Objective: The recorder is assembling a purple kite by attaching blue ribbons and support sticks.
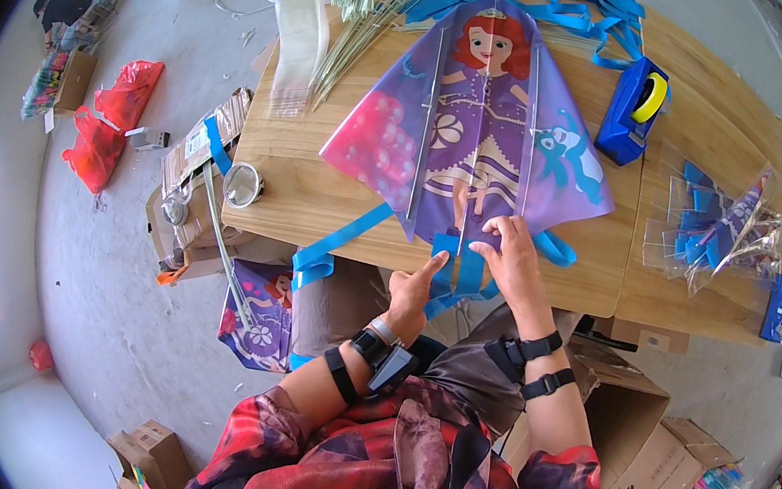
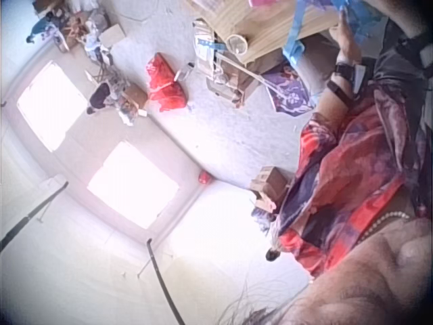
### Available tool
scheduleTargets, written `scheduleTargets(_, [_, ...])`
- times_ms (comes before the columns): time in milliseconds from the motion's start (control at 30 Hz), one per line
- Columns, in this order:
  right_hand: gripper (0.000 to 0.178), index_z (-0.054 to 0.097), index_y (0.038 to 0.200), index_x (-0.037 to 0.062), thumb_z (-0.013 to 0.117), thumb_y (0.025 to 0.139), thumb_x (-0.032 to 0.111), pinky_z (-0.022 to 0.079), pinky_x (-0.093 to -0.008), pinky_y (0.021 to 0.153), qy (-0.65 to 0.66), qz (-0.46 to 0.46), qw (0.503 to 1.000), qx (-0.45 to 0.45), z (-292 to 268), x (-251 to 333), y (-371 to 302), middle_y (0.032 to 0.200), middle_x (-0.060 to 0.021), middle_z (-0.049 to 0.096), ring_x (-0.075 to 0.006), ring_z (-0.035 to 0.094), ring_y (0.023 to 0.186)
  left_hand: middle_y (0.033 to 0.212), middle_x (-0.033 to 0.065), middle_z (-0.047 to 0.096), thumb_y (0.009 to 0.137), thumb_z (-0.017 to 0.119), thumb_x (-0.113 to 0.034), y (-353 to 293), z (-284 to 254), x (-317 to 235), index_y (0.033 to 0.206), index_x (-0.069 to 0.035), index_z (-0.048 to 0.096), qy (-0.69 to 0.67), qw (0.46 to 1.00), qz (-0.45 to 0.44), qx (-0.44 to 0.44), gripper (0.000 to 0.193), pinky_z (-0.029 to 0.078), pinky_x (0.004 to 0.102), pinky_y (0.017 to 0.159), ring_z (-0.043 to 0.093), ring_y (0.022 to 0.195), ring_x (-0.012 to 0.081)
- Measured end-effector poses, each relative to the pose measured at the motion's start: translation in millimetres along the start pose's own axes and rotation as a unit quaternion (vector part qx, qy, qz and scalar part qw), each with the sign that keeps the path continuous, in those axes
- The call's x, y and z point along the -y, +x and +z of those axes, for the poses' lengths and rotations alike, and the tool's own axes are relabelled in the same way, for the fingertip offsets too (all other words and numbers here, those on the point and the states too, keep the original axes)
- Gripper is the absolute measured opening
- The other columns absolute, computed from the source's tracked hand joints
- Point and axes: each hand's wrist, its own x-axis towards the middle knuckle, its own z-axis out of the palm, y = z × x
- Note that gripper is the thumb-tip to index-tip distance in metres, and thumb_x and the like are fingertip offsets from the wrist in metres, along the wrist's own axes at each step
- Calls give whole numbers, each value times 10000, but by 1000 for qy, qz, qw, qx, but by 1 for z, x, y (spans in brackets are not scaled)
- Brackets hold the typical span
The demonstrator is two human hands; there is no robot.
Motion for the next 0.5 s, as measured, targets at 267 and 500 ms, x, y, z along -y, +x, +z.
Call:
scheduleTargets(267, [485, 544, 1042, 69, 894, 706, 84, 482, -442, 866, -46, -6, 999, -7, 7, 3, -2, 1020, -131, 534, -360, 575, 1001, 660, -15, 605, 810, 899, -332, 4, 2, 9, 756, -79, 681, -21, 999, 20, -23, 338, 336, 255, 451, 452, 473, 60])
scheduleTargets(500, [472, 553, 1047, 71, 878, 705, 45, 480, -442, 892, -25, -6, 1000, -1, 4, 2, -2, 1036, -127, 542, -354, 579, 1025, 759, -23, 635, 842, 869, -315, 14, -9, 17, 907, -66, 704, 26, 1000, 7, -14, 306, 396, 247, 507, 499, 558, 58])
